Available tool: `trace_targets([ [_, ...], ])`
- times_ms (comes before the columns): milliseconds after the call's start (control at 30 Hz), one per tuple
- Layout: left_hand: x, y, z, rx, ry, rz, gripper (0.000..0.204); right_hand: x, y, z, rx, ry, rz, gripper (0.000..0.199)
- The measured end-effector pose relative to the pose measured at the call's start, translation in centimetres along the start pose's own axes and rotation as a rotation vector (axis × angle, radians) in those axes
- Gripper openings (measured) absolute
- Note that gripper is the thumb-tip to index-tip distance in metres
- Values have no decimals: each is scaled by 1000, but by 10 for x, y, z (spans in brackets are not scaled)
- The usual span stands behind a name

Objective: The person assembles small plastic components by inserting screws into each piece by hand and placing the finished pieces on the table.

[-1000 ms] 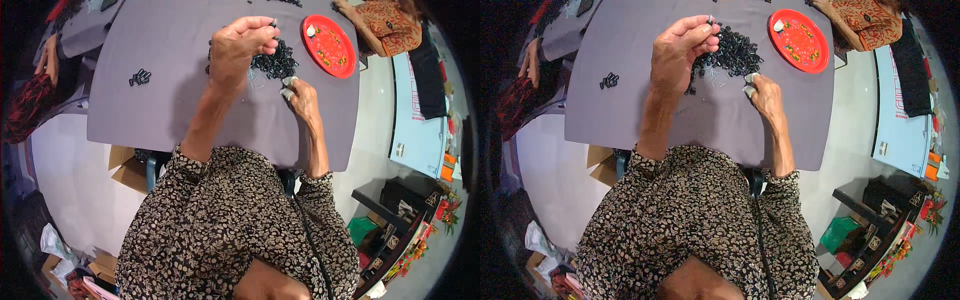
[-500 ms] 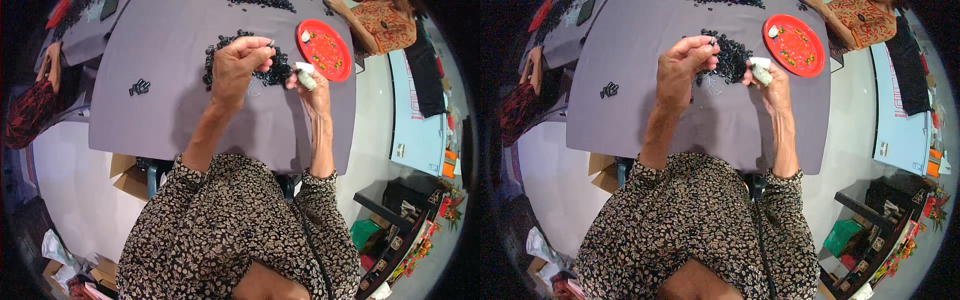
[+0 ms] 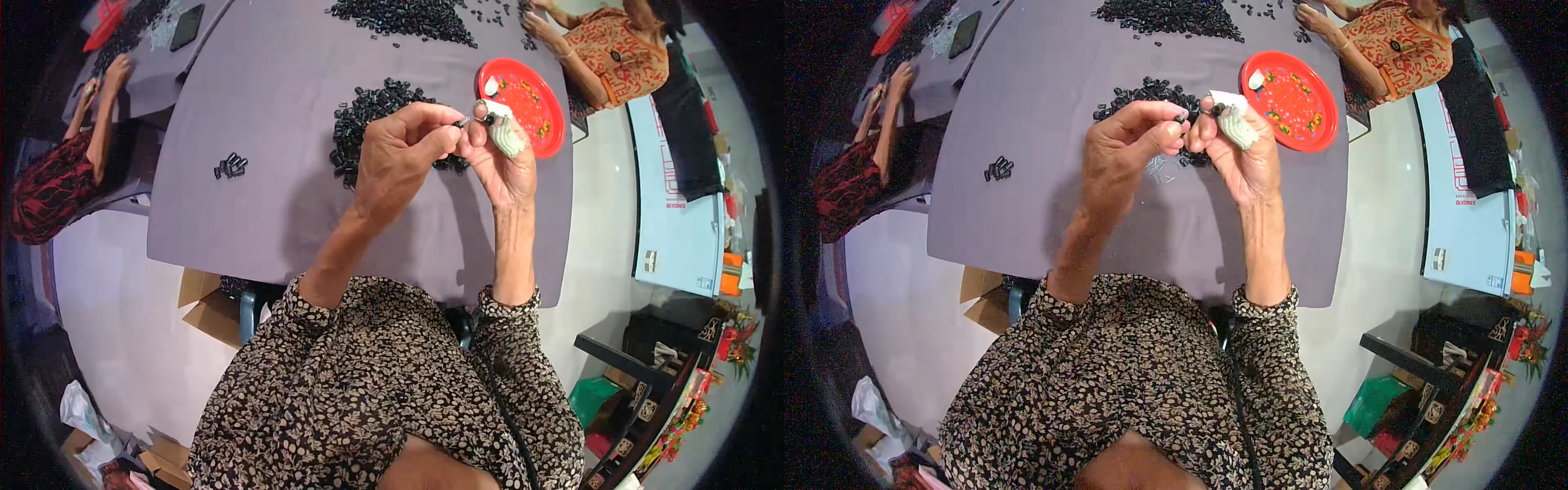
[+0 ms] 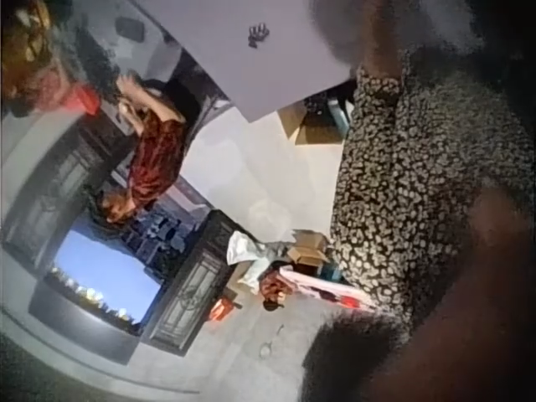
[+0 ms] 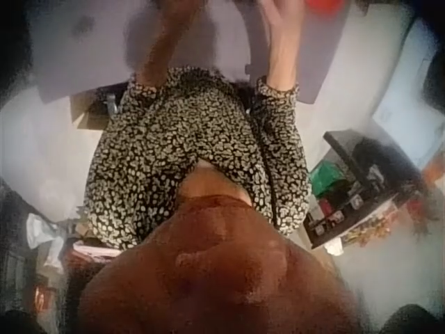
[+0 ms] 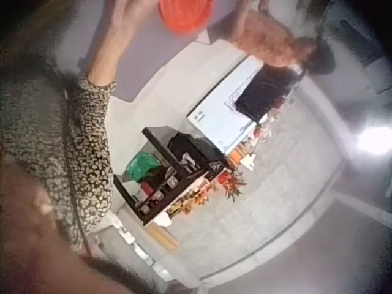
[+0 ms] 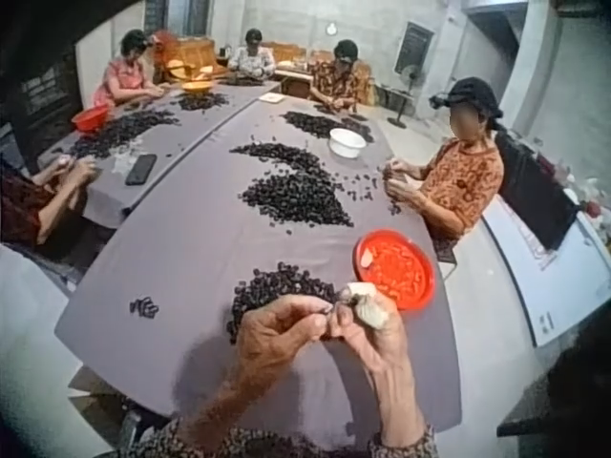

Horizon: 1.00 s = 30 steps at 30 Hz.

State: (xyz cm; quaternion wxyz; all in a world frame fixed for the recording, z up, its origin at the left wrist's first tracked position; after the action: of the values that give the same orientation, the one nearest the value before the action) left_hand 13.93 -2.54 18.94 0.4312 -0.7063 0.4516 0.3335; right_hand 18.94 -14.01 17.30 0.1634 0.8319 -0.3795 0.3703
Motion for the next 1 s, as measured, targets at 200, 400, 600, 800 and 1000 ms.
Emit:
trace_targets([
  [200, -3, 1, -2, 13, 18, -29, 11, 17, 4, -21, -121, 282, 69, 25],
  [400, -5, 2, 0, -13, -44, -95, 11, 30, 7, -30, -268, 681, 136, 22],
  [600, -3, 0, 10, -31, -197, -71, 12, 34, 8, -36, -268, 887, 165, 22],
  [800, -9, -1, 8, -43, -222, -131, 13, 34, 4, -38, -274, 1011, 159, 21],
  [1000, 4, -1, 16, -64, -213, -100, 14, 39, 3, -51, -220, 1391, 299, 21],
])
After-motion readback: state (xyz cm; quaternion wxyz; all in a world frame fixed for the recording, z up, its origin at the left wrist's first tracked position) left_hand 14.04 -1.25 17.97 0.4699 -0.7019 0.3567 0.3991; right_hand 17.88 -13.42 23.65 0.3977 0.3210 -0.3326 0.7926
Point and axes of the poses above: each hand's wrist, its own y-axis away from the middle knuckle, its own z-axis out of the back of the hand, x = y × z, the point moved 8 cm from there along -y, towards the middle knuckle, and after that the axes turned 10 degrees about -z, right-handed, at the moved point
